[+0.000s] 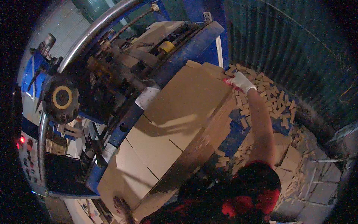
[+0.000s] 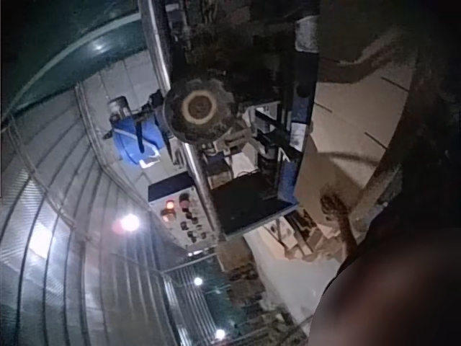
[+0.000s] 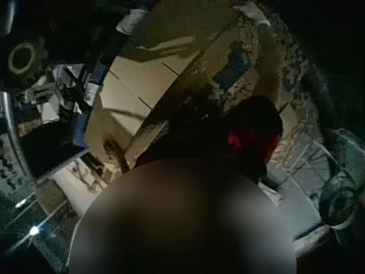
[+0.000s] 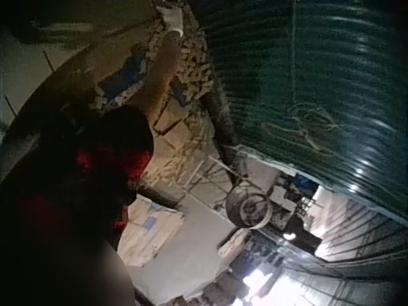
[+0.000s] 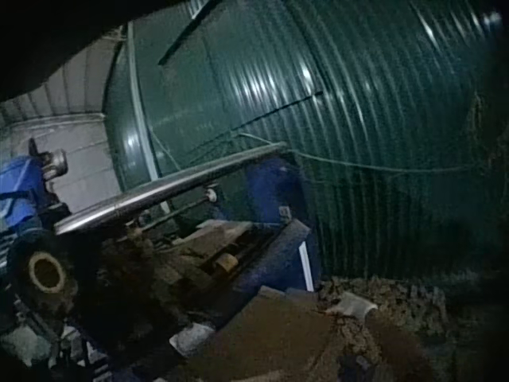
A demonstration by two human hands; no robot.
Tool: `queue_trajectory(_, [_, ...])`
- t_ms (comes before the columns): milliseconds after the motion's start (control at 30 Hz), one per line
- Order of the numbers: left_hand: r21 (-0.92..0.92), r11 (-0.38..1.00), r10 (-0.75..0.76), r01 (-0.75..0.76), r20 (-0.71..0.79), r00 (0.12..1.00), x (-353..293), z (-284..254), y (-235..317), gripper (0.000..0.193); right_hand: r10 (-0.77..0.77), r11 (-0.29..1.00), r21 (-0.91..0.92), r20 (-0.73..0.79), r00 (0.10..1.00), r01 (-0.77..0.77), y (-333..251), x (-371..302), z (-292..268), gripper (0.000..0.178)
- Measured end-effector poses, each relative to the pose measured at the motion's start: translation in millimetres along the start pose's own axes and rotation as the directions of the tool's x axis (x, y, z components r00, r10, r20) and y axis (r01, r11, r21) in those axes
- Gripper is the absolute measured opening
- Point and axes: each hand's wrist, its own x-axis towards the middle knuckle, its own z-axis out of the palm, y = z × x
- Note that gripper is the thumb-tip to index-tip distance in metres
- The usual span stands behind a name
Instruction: The person repeatedly feeds flat cardboard sheets into a machine, folds the resulting box blanks, and stacks them. The person wears gloves and handles the cardboard by hand throughout the process.
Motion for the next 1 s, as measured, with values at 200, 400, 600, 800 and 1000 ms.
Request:
queue_trajectory(200, [-0.028,0.999,-0.04,0.041,0.03,0.999,-2.3,-18.0,20.6,0.054,-0.102,0.995,-0.045,-0.299,0.949,0.093,15.2,6.0,28.9,0.022])
queue_trajectory(400, [-0.013,0.996,-0.085,0.087,0.105,0.991,5.5,-17.4,29.2,0.054,0.148,0.882,0.471,-0.323,0.935,0.023,35.0,28.0,37.1,0.03])
queue_trajectory(600, [-0.033,0.996,-0.08,0.084,0.1,0.992,1.5,-36.3,48.8,0.055,0.205,0.804,-0.404,-0.5,0.842,-0.436,19.6,8.2,5.5,0.037])
queue_trajectory(800, [0.023,0.99,-0.138,0.136,0.166,0.976,-1.5,-53.9,62.9,0.055,-0.146,0.726,-0.627,-0.541,0.829,-0.282,-74.9,-0.7,12.4,0.046])
queue_trajectory(1000, [0.013,0.99,-0.142,0.142,0.168,0.976,3.8,-27.4,39.8,0.056,-0.429,0.607,-0.793,-0.263,0.864,0.06,-135.5,61.6,104.2,0.051])
